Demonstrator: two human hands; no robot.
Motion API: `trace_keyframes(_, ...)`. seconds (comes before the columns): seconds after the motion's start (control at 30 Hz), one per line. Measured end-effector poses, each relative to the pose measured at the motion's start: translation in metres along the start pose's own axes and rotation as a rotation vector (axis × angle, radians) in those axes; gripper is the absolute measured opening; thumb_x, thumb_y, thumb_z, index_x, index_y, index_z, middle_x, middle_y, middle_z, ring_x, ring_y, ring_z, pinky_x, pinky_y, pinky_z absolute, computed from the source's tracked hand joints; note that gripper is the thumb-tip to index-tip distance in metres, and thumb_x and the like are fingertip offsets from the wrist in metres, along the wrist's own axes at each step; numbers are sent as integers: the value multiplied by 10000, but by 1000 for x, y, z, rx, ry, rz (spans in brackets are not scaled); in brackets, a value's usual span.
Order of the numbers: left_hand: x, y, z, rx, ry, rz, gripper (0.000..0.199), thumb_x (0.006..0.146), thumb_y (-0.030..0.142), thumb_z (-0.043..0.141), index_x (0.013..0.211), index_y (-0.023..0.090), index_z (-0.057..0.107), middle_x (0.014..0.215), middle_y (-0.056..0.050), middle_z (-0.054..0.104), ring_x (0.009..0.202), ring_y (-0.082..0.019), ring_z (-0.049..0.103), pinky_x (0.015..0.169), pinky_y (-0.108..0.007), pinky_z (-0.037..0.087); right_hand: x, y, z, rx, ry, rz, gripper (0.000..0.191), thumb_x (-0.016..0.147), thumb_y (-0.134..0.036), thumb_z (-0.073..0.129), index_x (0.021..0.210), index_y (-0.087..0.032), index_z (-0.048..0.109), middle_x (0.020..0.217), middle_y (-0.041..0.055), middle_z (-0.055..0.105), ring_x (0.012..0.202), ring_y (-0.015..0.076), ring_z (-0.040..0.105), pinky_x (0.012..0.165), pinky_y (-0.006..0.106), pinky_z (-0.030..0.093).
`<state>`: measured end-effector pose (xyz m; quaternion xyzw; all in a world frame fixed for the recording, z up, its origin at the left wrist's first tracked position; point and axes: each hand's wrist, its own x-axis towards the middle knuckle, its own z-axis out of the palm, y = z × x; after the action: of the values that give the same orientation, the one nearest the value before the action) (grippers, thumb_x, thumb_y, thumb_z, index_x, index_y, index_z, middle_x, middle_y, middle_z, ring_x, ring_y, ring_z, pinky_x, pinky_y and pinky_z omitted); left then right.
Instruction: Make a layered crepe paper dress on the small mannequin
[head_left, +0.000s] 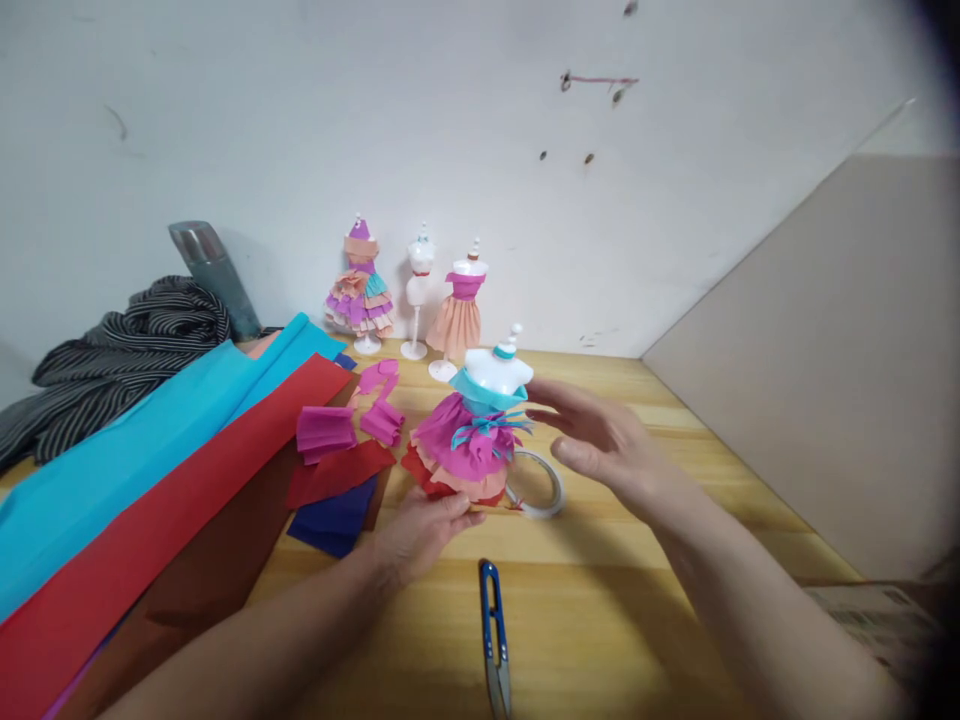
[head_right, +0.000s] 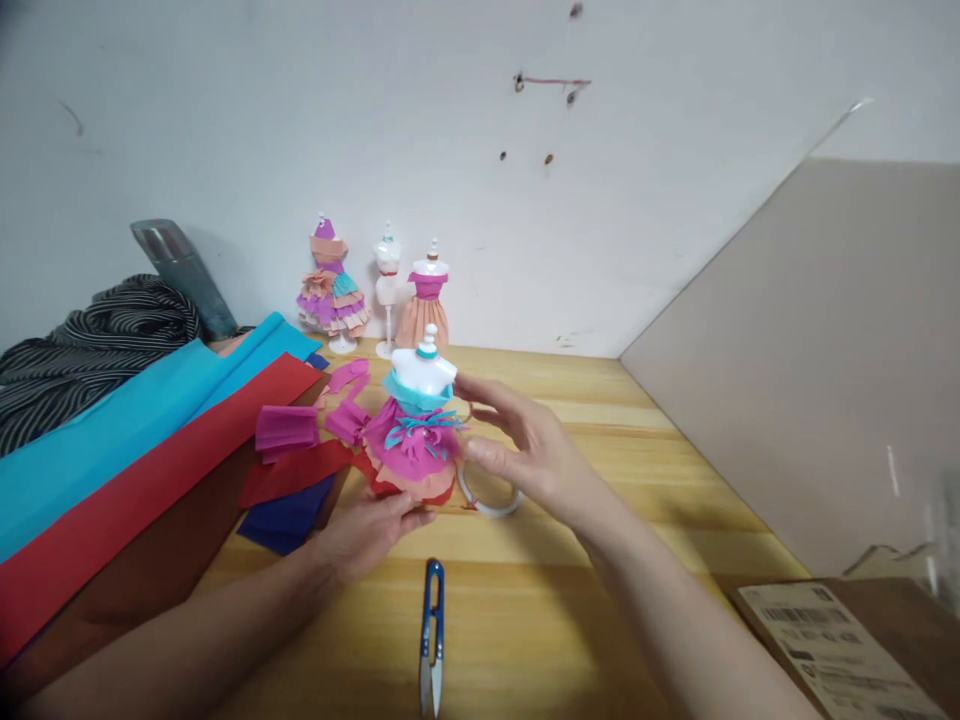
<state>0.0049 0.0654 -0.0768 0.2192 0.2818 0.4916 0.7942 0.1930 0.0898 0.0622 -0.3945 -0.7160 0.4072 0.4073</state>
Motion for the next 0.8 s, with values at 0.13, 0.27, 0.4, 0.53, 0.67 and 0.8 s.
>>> trace_keyframes(0.13, -2, 2, 0, 3, -41, -32, 309, 628, 198, 828, 913, 200, 709, 991, -73, 714, 954, -246, 655, 850, -409, 501, 35, -21, 20, 94, 26, -8, 604, 658, -445, 774, 1180, -198, 597, 1167, 95, 655, 1034, 245, 619, 875, 392, 498)
trace_keyframes(0.27, -4, 5, -1, 21, -116, -54, 229, 662, 248, 815, 845, 170, 702, 932, -98, 725, 925, -230, 665, 824, -372, 492, 56, -23, 31, 173, 122, 64, 364, 638, -414, 781, 835, -138, 650, 678, 9, 633, 583, 131, 567, 541, 271, 450)
trace_keyframes(0.4, -7, 9, 2, 19, -170, -84, 219, 675, 265, 806, 814, 152, 680, 956, -131, 730, 922, -234, 671, 819, -367, 476, 66, -22, 11, 191, 189, 85, 328, 608, -382, 804, 769, -129, 669, 626, 21, 643, 553, 140, 581, 516, 272, 445)
trace_keyframes(0.53, -7, 13, 5, 58, -152, -109, 405, 676, 271, 804, 1033, 136, 667, 948, -146, 728, 920, -235, 670, 830, -379, 464, 84, -31, -39, 136, 300, 47, 317, 571, -358, 822, 757, -133, 699, 625, 51, 663, 531, 157, 594, 467, 276, 440)
trace_keyframes(0.67, -4, 14, 6, 107, -134, -131, 391, 642, 304, 831, 955, 119, 688, 932, -149, 731, 907, -235, 667, 819, -373, 468, 118, -25, -96, 4, 399, -12, 256, 584, -293, 811, 717, -129, 666, 637, 48, 638, 526, 147, 586, 453, 268, 439)
trace_keyframes(0.8, -3, 14, 8, 125, -128, -143, 374, 612, 337, 849, 889, 130, 707, 910, -132, 735, 879, -221, 668, 800, -355, 476, 158, 10, -136, -103, 473, 5, 331, 578, -284, 811, 812, -120, 645, 694, 46, 629, 609, 172, 611, 537, 308, 493)
